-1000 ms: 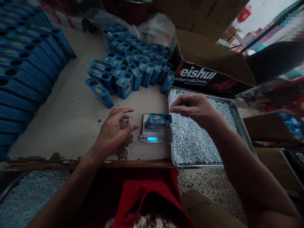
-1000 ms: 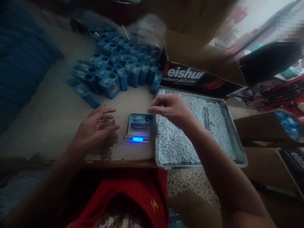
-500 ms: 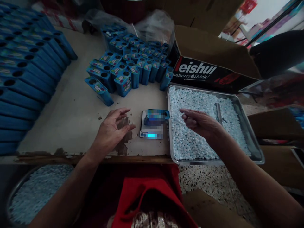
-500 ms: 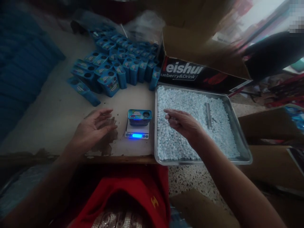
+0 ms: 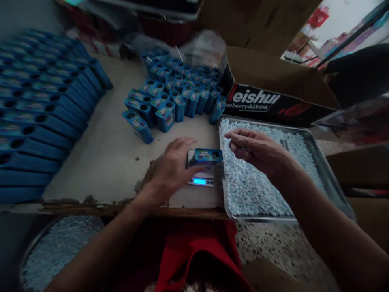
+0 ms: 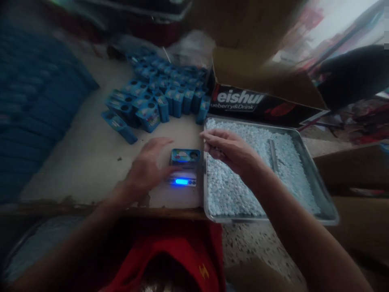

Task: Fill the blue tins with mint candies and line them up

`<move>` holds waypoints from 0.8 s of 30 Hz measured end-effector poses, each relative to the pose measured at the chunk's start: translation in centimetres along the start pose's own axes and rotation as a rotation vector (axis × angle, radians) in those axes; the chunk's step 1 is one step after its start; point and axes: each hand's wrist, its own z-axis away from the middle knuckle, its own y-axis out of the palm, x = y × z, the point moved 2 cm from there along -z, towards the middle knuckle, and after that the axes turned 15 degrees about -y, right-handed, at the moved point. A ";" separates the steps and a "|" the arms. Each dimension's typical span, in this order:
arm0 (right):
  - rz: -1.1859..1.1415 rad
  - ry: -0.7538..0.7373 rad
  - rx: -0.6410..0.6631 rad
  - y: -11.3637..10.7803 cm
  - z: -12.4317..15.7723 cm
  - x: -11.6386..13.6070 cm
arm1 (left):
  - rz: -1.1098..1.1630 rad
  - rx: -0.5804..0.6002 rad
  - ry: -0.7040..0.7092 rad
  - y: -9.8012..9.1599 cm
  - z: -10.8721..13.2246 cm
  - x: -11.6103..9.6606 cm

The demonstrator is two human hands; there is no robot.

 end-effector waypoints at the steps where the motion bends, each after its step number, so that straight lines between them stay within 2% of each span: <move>1: -0.056 0.007 -0.058 -0.4 -0.1 -0.2 | -0.111 0.046 0.085 0.8 -0.4 -1.4; 3: -0.166 0.008 -0.155 -1.3 -0.6 -0.7 | -0.329 0.226 0.209 1.8 -1.1 -3.6; 4: -0.208 0.010 -0.166 -1.5 -1.1 -1.0 | -0.403 0.275 0.244 1.6 -1.3 -4.3; 5: -0.234 0.005 -0.156 -1.5 -1.6 -1.3 | -0.452 0.279 0.260 0.8 -1.5 -4.7; 6: -0.239 -0.002 -0.130 -1.2 -2.2 -1.7 | -0.472 0.225 0.258 -0.8 -1.8 -4.8; 7: -0.227 -0.005 -0.092 -0.6 -2.8 -2.1 | -0.470 0.122 0.237 -3.1 -2.1 -4.7; 9: -0.166 -0.017 0.008 1.8 -4.3 -2.7 | -0.444 -0.142 0.157 -9.2 -3.3 -4.0; 10: -0.114 -0.032 0.072 3.5 -5.2 -2.9 | -0.433 -0.267 0.114 -12.7 -4.3 -3.5; 12: 0.062 -0.131 0.224 7.6 -7.2 -3.0 | -0.448 -0.446 0.019 -19.6 -7.2 -2.3; 14: 0.404 -0.383 0.360 12.0 -9.7 -2.4 | -0.469 -0.567 -0.104 -25.3 -11.0 -0.8; 16: 0.882 -0.638 0.505 15.8 -12.3 -1.6 | -0.444 -0.542 -0.126 -29.1 -15.1 0.5; 17: 1.107 -0.725 0.605 17.4 -13.5 -1.3 | -0.431 -0.502 -0.112 -30.3 -17.1 1.1; 19: 1.448 -0.802 0.854 19.8 -15.7 -0.9 | -0.416 -0.421 -0.068 -31.5 -20.6 2.3; 21: 1.604 -0.833 1.077 21.2 -17.4 -0.7 | -0.421 -0.367 -0.037 -31.8 -23.8 3.7; 22: 1.640 -0.839 1.146 21.7 -17.9 -0.6 | -0.424 -0.348 -0.031 -31.7 -25.3 4.5; 24: 1.674 -0.831 1.204 22.5 -18.6 -0.6 | -0.427 -0.304 -0.033 -31.3 -28.3 6.4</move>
